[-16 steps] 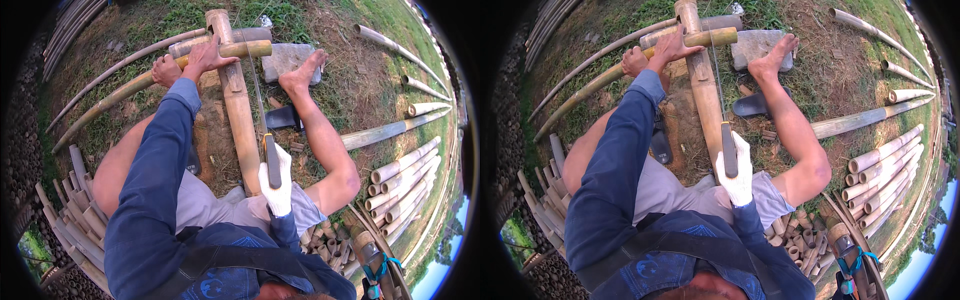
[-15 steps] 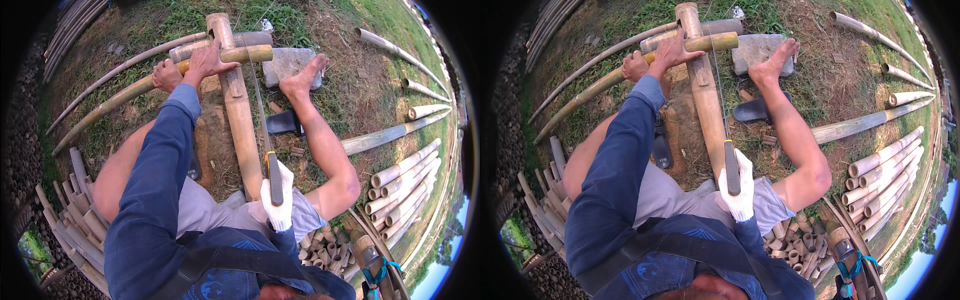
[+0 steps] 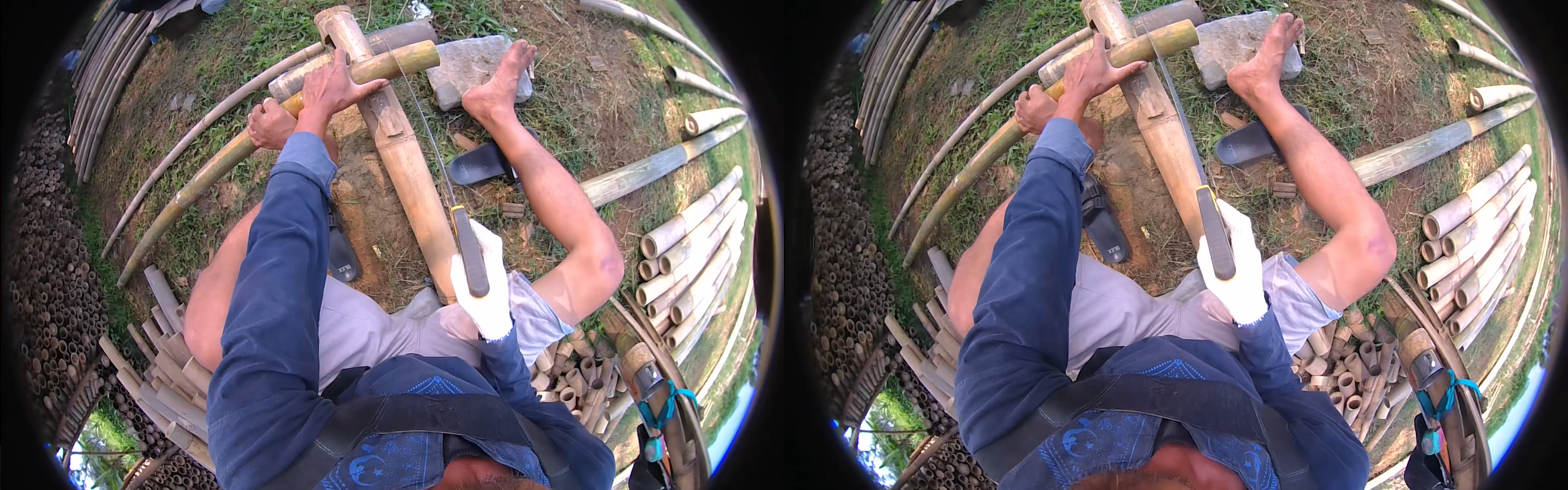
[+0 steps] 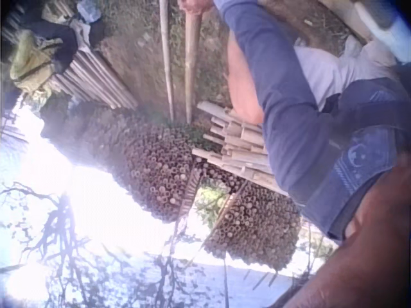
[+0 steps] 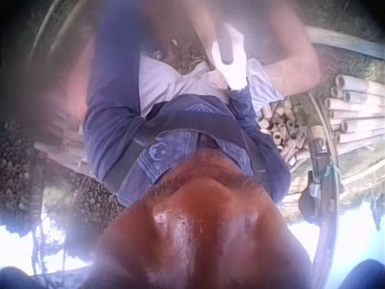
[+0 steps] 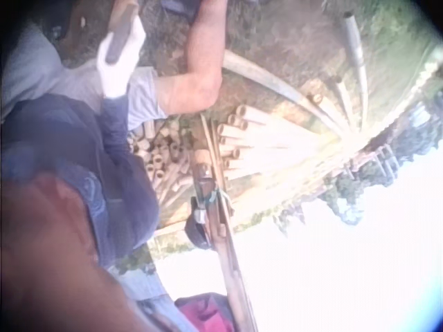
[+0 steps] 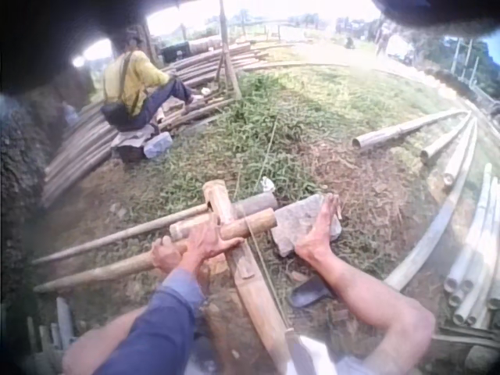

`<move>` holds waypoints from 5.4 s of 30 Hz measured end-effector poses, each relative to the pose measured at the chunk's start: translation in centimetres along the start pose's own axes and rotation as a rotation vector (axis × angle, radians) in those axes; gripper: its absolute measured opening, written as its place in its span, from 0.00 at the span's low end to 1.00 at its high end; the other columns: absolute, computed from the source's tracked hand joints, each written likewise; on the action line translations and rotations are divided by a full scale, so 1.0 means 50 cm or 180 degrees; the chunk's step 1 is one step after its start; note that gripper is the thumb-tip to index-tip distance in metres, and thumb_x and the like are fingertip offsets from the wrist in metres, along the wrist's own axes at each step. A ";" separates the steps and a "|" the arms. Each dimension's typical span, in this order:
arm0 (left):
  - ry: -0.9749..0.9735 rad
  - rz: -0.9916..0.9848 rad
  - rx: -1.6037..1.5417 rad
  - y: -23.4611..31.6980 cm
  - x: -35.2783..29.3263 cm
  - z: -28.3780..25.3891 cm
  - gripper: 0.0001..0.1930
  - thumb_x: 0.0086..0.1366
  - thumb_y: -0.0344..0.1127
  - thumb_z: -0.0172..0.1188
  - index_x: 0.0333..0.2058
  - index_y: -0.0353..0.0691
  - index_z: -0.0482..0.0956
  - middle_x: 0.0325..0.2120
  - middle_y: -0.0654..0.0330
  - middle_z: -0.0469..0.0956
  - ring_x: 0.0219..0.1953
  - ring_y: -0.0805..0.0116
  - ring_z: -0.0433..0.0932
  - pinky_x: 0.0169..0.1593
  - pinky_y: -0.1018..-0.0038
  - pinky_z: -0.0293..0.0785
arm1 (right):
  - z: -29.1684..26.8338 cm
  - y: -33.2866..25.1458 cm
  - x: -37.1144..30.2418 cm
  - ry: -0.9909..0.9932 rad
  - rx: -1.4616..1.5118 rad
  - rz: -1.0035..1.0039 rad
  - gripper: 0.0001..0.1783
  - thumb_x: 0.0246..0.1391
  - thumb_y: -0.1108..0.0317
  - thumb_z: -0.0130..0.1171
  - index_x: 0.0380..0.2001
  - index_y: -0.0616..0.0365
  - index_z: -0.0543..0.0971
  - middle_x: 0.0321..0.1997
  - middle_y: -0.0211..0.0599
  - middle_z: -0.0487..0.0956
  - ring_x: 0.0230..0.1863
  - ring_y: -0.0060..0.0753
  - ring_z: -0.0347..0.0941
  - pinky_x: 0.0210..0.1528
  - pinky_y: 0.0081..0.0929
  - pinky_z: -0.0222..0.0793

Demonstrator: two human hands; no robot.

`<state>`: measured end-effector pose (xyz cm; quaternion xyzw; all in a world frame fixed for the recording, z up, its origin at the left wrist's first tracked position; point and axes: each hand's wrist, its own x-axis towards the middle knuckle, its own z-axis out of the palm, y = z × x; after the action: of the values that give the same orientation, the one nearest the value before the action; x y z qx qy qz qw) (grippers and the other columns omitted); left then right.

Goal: The person sits on the ground and uses a hand saw to cut long bamboo poles into shorter sections. They repeatedly position the bamboo on a makeshift wooden stand, saw through it, and then move the cut pieces aside.

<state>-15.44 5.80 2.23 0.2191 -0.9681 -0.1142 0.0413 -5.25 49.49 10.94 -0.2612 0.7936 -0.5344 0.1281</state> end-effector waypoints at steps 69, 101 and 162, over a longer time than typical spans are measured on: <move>-0.0378 -0.1427 -0.0689 0.039 0.066 -0.021 0.76 0.45 1.00 0.48 0.66 0.26 0.77 0.58 0.34 0.84 0.62 0.38 0.84 0.65 0.52 0.78 | 0.086 0.026 0.277 0.0265 0.0631 -0.0594 0.31 0.66 0.72 0.71 0.68 0.65 0.70 0.62 0.47 0.79 0.64 0.38 0.77 0.70 0.37 0.71; -0.0163 -0.1707 -0.0518 0.068 0.056 -0.053 0.74 0.45 0.95 0.59 0.69 0.25 0.70 0.60 0.32 0.81 0.65 0.38 0.81 0.68 0.51 0.74 | -0.007 0.031 0.179 -0.0052 0.0864 -0.0313 0.34 0.64 0.77 0.66 0.72 0.60 0.70 0.70 0.40 0.75 0.72 0.33 0.71 0.76 0.34 0.64; 0.0878 -0.1144 0.0089 0.053 0.012 0.015 0.56 0.52 0.91 0.60 0.48 0.34 0.81 0.30 0.44 0.89 0.33 0.44 0.91 0.38 0.53 0.86 | 0.014 0.021 0.201 -0.0203 0.0194 -0.0205 0.34 0.62 0.76 0.65 0.71 0.61 0.72 0.67 0.48 0.78 0.69 0.41 0.76 0.73 0.36 0.70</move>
<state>-17.19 8.02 2.16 0.4022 -0.9002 -0.0752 0.1493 -13.54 43.73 10.47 -0.2994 0.7637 -0.5536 0.1439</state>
